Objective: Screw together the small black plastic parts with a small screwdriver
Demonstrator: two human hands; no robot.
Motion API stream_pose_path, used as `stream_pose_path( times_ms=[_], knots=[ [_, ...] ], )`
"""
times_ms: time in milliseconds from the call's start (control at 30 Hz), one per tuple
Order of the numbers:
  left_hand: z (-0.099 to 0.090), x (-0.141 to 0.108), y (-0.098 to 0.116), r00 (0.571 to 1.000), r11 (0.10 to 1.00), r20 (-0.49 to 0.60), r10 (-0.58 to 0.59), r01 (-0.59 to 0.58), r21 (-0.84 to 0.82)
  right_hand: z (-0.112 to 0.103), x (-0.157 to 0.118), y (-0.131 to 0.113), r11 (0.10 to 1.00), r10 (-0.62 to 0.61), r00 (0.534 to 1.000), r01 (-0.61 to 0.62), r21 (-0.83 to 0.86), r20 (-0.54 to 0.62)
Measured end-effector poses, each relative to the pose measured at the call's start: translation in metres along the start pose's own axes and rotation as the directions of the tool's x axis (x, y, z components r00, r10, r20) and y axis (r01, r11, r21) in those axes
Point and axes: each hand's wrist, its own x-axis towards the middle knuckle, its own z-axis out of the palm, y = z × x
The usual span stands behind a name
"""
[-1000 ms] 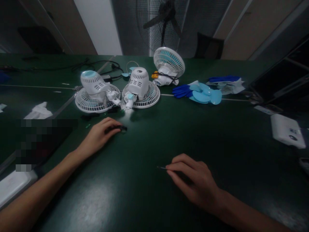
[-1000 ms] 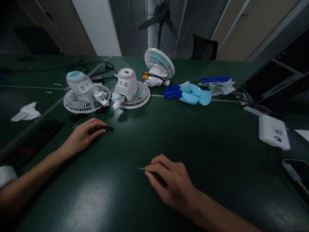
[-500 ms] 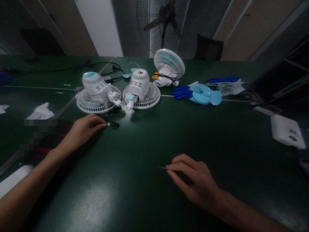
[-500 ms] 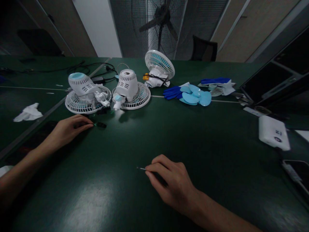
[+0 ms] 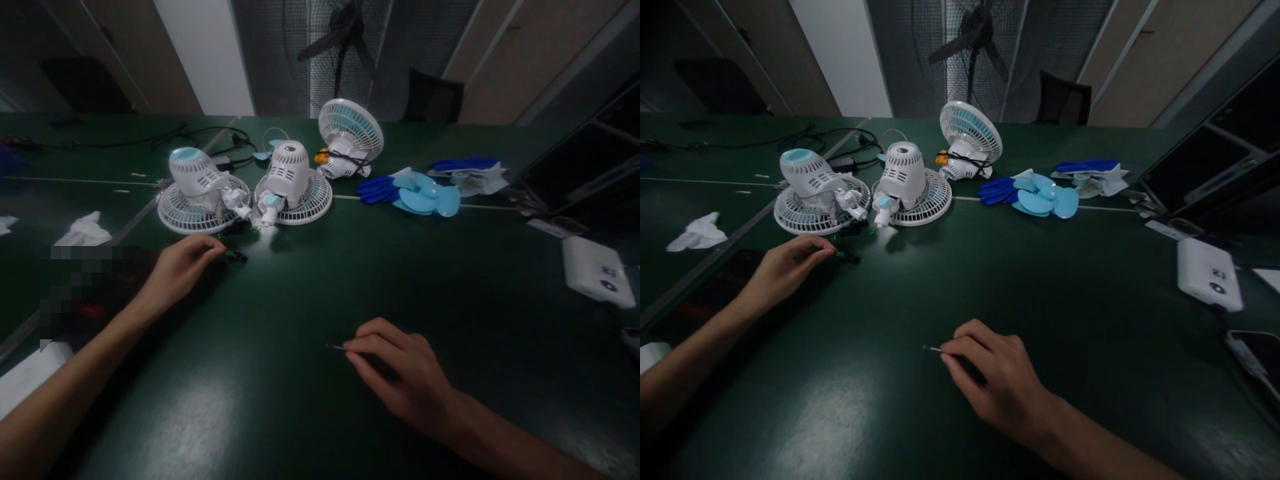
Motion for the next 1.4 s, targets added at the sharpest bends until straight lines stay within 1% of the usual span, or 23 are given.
stream_pose_path(
  times_ms=[67,133,233,300,367,467,533,667,800,867,933,1033,1167,1267,1400],
  knots=[
    [0.005,0.0,0.0,0.999,0.999,-0.012,0.042,-0.041,0.026,0.0,0.0,0.0,1.0,-0.003,1.0,0.003,0.009,0.001],
    [0.009,0.0,-0.001,0.995,0.994,-0.061,0.078,-0.073,0.08,0.0,0.0,0.0,1.0,-0.004,1.0,0.004,0.006,0.0],
    [0.016,0.0,-0.003,0.984,0.985,-0.135,0.111,-0.091,0.149,0.001,0.0,0.001,1.0,-0.004,1.0,0.004,-0.002,-0.002],
    [0.019,0.002,-0.003,0.976,0.978,-0.161,0.145,-0.117,0.173,0.002,0.0,0.001,1.0,-0.002,1.0,0.002,-0.01,-0.004],
    [0.021,0.002,-0.003,0.969,0.968,-0.147,0.198,-0.17,0.186,0.002,0.0,0.001,1.0,0.0,1.0,0.0,-0.013,-0.008],
    [0.021,0.001,-0.003,0.959,0.949,-0.091,0.269,-0.247,0.197,0.003,0.0,0.001,1.0,0.0,1.0,0.0,0.004,-0.018],
    [0.019,-0.002,-0.003,0.956,0.945,-0.091,0.278,-0.256,0.202,0.002,0.0,0.001,1.0,-0.003,1.0,0.003,0.014,-0.017],
    [0.016,-0.006,-0.004,0.966,0.962,-0.128,0.227,-0.201,0.186,0.002,0.0,0.002,1.0,0.001,1.0,-0.001,-0.001,-0.006],
    [0.017,-0.004,0.002,0.989,0.976,-0.05,0.141,-0.131,0.174,0.002,0.0,0.003,1.0,0.007,1.0,-0.007,-0.003,0.001],
    [0.018,-0.001,0.007,0.992,0.98,-0.021,0.124,-0.119,0.161,0.002,0.0,0.003,1.0,0.01,1.0,-0.01,0.013,0.008],
    [0.018,0.004,0.013,0.995,0.981,0.0,0.104,-0.103,0.165,0.002,-0.001,0.003,1.0,0.017,1.0,-0.017,0.022,0.014],
    [0.016,0.017,0.019,0.997,0.978,0.066,0.029,-0.042,0.205,0.002,-0.001,0.003,0.999,0.029,0.999,-0.03,0.019,0.019],
    [0.012,0.039,0.023,0.983,0.958,0.161,-0.086,0.038,0.285,0.002,0.0,0.003,1.0,0.027,1.0,-0.027,-0.003,0.005],
    [0.011,0.055,0.026,0.958,0.93,0.219,-0.187,0.1,0.354,0.003,0.0,0.003,1.0,0.027,1.0,-0.027,0.013,0.014],
    [0.013,0.07,0.028,0.93,0.906,0.264,-0.254,0.134,0.402,0.002,-0.001,0.003,1.0,0.023,1.0,-0.023,0.013,0.009]
  ],
)
